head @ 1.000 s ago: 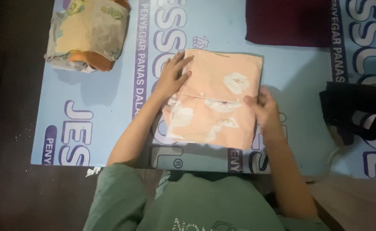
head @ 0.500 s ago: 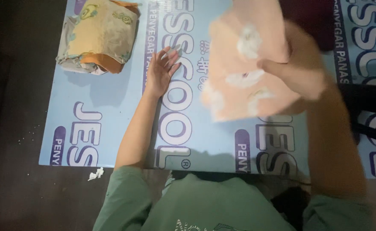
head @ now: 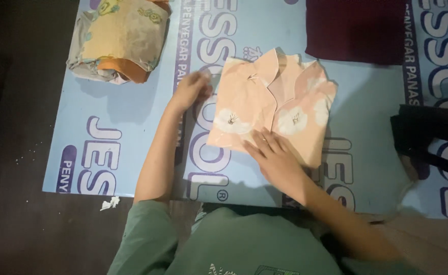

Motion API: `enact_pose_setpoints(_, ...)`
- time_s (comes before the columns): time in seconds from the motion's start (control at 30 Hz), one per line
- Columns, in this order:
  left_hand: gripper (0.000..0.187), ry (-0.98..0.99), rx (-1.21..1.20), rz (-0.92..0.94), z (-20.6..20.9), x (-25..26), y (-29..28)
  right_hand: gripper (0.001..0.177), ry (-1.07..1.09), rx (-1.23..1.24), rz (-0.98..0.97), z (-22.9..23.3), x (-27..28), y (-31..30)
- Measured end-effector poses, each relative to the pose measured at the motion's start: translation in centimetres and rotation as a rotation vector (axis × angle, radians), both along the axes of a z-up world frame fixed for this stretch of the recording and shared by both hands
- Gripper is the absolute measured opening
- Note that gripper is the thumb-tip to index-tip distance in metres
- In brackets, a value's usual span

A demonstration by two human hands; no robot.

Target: Ironing and folding a shirt and a dress on a flat surface on the floor

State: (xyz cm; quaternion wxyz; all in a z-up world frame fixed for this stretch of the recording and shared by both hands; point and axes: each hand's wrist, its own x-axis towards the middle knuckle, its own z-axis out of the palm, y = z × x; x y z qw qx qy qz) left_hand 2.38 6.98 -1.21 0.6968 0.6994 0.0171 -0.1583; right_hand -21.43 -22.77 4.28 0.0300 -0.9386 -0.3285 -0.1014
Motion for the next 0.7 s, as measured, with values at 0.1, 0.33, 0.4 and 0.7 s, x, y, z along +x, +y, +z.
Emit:
enact_pose_setpoints(0.1, 0.048, 0.016, 0.463, -0.264, 3.4, -2.6, 0.1, 0.062, 0.242, 0.120, 0.044, 2.0, -1.8, -2.8)
enact_pose_setpoints(0.33, 0.050, 0.033, 0.798, -0.494, 10.0, -8.4, -3.3, 0.049, 0.098, 0.238, -0.713, 3.4, -2.3, -8.6)
enact_pose_setpoints(0.4, 0.054, 0.047, 0.811, -0.457, 10.1, -10.4, -3.4, 0.070, 0.589, 0.534, -0.969, 3.8, -2.1, -8.8)
enact_pose_setpoints(0.7, 0.063, -0.020, 0.785, -0.358, 11.6, -15.3, -3.7, 0.052, 0.625, 0.633, -0.818, 1.4, 0.4, -13.7)
